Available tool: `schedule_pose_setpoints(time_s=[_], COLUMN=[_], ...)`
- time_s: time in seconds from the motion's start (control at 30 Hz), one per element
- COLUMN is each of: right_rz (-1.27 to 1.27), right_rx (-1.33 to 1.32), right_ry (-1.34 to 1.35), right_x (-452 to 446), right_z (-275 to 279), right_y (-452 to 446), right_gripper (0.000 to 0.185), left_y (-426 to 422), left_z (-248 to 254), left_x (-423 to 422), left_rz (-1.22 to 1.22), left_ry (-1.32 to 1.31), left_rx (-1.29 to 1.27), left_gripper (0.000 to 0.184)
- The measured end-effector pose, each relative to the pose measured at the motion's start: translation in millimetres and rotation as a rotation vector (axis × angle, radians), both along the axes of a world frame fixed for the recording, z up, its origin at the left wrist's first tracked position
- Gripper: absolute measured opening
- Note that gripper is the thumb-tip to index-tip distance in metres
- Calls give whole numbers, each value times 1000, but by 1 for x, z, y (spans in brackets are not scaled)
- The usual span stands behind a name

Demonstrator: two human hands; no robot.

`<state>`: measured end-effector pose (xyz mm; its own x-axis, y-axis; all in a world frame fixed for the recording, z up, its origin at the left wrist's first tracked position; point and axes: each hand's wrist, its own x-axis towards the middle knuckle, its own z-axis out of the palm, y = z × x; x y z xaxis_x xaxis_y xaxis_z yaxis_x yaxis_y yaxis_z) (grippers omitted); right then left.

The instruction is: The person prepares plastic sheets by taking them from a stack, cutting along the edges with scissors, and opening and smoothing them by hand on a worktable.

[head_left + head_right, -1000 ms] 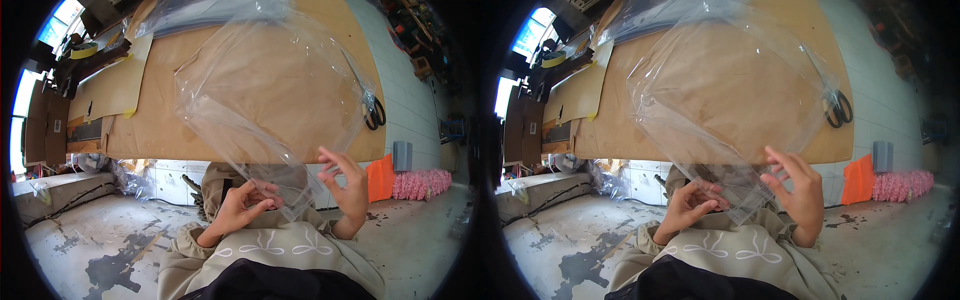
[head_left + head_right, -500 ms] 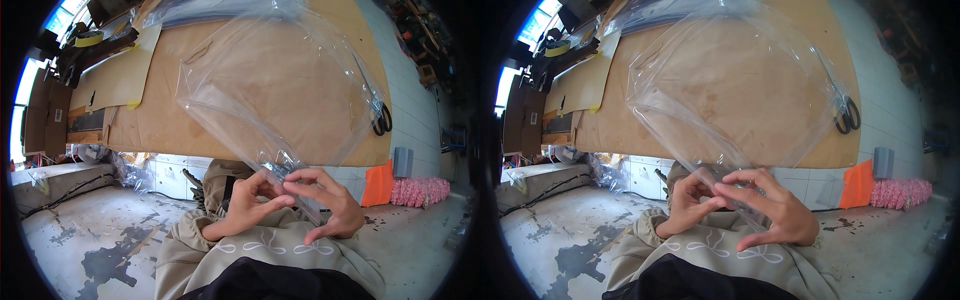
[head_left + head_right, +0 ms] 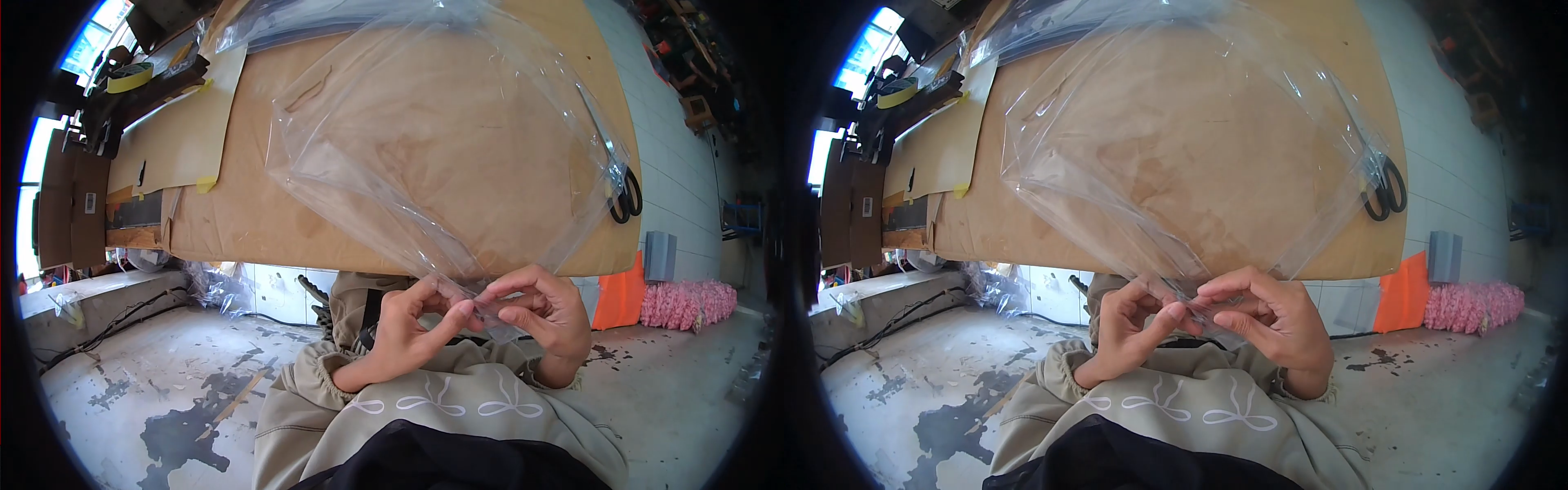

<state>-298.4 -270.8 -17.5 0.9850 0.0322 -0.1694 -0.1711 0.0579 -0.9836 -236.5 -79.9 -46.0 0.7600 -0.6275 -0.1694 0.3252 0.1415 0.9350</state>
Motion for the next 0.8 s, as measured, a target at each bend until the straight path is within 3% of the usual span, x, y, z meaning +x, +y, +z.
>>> schedule_pose_setpoints(time_s=[0.23, 0.33, 0.47, 0.63, 0.73, 0.8], right_rz=[107, 185, 236, 283, 74, -177], right_rx=[-134, -167, -126, -192, -434, -783], right_ry=[36, 11, -41, -102, -293, -316], right_x=[-4, -10, -19, -17, -14, 0], right_z=[-1, 1, -1, -2, -2, 2], right_y=[-8, -19, -28, -26, -22, 3], right_gripper=[16, 17, 21, 18, 26, 34], left_y=[8, 15, 26, 39, 41, 39], left_z=[-7, -12, -7, -9, -12, -11], left_x=[1, -2, 10, 20, 22, 23], left_rz=[-80, 58, 417, 465, 543, 565], left_ry=[-87, -169, -14, -101, -55, -91], left_rx=[42, 75, -22, 5, -36, 25], left_gripper=[16, 19, 22, 28, 30, 28])
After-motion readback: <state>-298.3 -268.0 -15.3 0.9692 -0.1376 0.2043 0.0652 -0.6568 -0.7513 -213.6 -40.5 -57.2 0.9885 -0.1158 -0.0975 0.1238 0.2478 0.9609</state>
